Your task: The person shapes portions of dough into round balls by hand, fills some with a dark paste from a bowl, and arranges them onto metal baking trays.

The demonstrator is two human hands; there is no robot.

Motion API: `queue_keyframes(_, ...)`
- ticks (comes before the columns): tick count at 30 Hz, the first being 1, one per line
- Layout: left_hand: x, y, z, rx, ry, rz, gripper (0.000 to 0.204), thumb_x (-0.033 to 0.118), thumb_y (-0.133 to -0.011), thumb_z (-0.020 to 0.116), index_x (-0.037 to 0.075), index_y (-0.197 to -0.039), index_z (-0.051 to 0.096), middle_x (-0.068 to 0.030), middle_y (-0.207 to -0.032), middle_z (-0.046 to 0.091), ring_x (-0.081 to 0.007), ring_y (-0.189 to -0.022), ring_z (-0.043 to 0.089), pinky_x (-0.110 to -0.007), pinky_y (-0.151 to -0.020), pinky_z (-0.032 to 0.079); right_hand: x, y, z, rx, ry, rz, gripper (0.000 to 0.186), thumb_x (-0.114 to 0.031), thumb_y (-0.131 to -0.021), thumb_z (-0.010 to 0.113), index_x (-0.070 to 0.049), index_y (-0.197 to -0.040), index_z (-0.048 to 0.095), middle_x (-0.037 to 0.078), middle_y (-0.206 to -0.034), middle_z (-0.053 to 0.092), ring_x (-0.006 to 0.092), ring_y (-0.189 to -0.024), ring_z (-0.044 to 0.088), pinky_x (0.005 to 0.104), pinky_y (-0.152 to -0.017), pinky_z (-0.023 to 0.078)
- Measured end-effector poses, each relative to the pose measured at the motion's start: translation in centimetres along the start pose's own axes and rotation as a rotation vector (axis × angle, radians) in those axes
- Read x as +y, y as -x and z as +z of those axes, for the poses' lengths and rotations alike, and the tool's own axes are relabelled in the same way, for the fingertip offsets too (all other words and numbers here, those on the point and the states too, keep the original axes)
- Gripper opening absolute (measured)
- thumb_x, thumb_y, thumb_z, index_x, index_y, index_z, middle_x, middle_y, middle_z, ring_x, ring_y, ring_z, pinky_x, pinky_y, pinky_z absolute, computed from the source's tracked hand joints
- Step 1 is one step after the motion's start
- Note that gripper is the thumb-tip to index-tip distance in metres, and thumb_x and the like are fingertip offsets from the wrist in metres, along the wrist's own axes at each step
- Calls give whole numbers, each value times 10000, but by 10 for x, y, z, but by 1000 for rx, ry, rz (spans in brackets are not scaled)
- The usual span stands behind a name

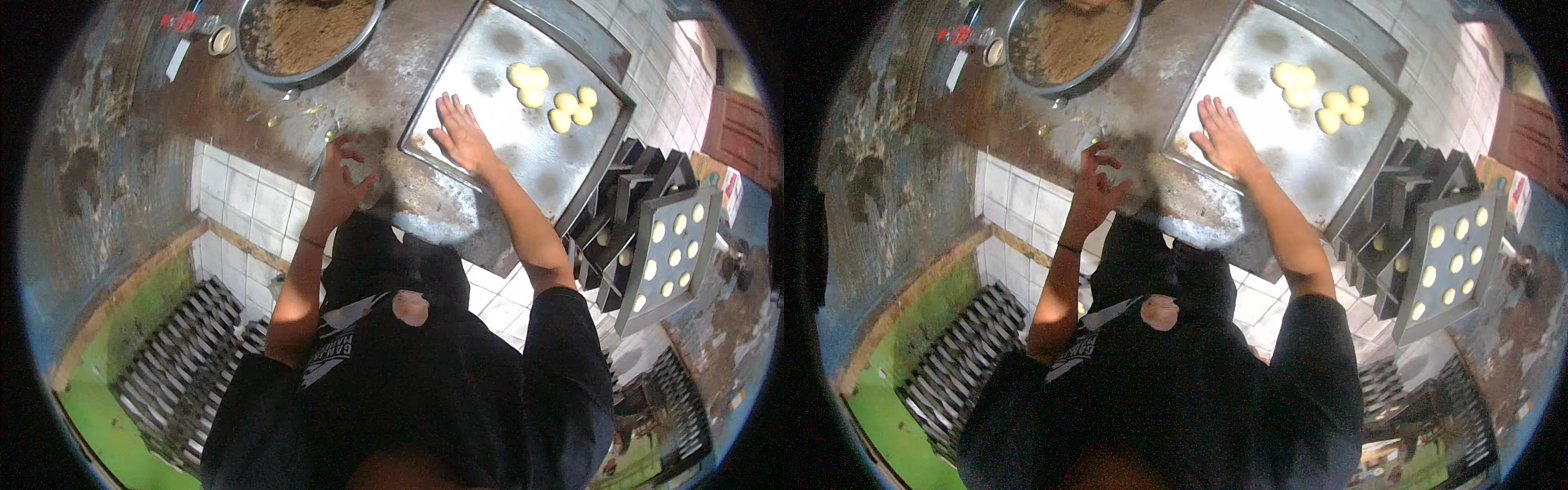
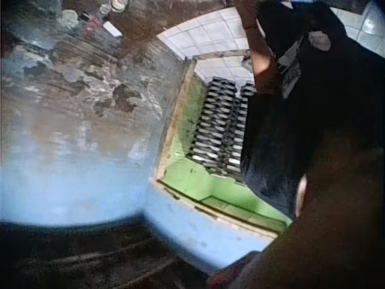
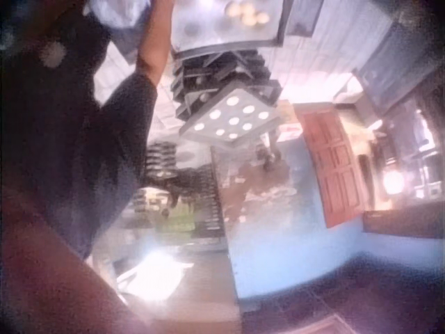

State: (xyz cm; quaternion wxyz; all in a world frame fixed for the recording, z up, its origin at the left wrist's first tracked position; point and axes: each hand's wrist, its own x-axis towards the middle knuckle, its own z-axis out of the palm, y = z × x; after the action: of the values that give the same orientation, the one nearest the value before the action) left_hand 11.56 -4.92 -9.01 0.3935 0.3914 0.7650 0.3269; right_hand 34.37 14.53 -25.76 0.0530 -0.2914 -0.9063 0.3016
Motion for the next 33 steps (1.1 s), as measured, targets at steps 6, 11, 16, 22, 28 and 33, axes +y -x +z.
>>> queue_keyframes(6, 1, 10, -4, 6, 73, -12, 726, 15, -831, 826, 95, -1444, 445, -18, -1060, 647, -60, -589, 402, -253, -584, 428, 62, 26, -102, 484, 58, 375, 519, -175, -922, 730, -27, -1404, 605, 230, -1358, 645, 409, -1260, 616, 468, -1072, 507)
queue_keyframes(11, -9, 12, -1, -60, 39, -12, 696, 37, -842, 828, 99, -1427, 456, -11, -1026, 645, -56, -626, 442, -260, -624, 453, 142, 88, -138, 233, 306, 461, 352, -171, -902, 735, -110, -1248, 721, 206, -1171, 713, 442, -969, 718, 521, -830, 580)
queue_keyframes(16, 5, 7, 15, -125, 34, 65, 628, 74, -875, 814, 90, -1404, 477, -17, -1057, 660, -91, -705, 527, -277, -702, 497, 159, 77, -129, 172, 364, 457, 329, -198, -908, 723, -132, -1230, 738, 205, -1094, 735, 432, -963, 725, 515, -826, 581)
queue_keyframes(22, 22, -30, 50, -191, 272, 203, 351, 241, -1063, 641, 16, -1320, 561, -72, -1159, 680, -139, -948, 646, -283, -826, 533, 85, 49, -185, -329, -885, 551, 458, -306, -886, 734, -31, -1252, 742, 40, -1141, 753, 171, -1045, 698, 322, -924, 565)
queue_keyframes(28, 104, -49, 67, -6, 655, 115, 556, 469, -1138, 446, -12, -957, 657, -97, -914, 698, -144, -858, 653, -316, -751, 532, -139, 36, -162, 171, -980, 335, 280, -81, -907, 804, 22, -1160, 740, 42, -1019, 742, 92, -929, 664, 272, -865, 534)
queue_keyframes(33, 129, -46, 17, 163, 735, 127, 636, 543, -1122, 447, 18, -813, 633, -35, -699, 612, -101, -657, 579, -295, -582, 464, -233, -1, -155, 626, -1182, 187, 210, -96, -926, 803, 27, -1054, 690, 27, -923, 711, 104, -876, 640, 276, -815, 527)
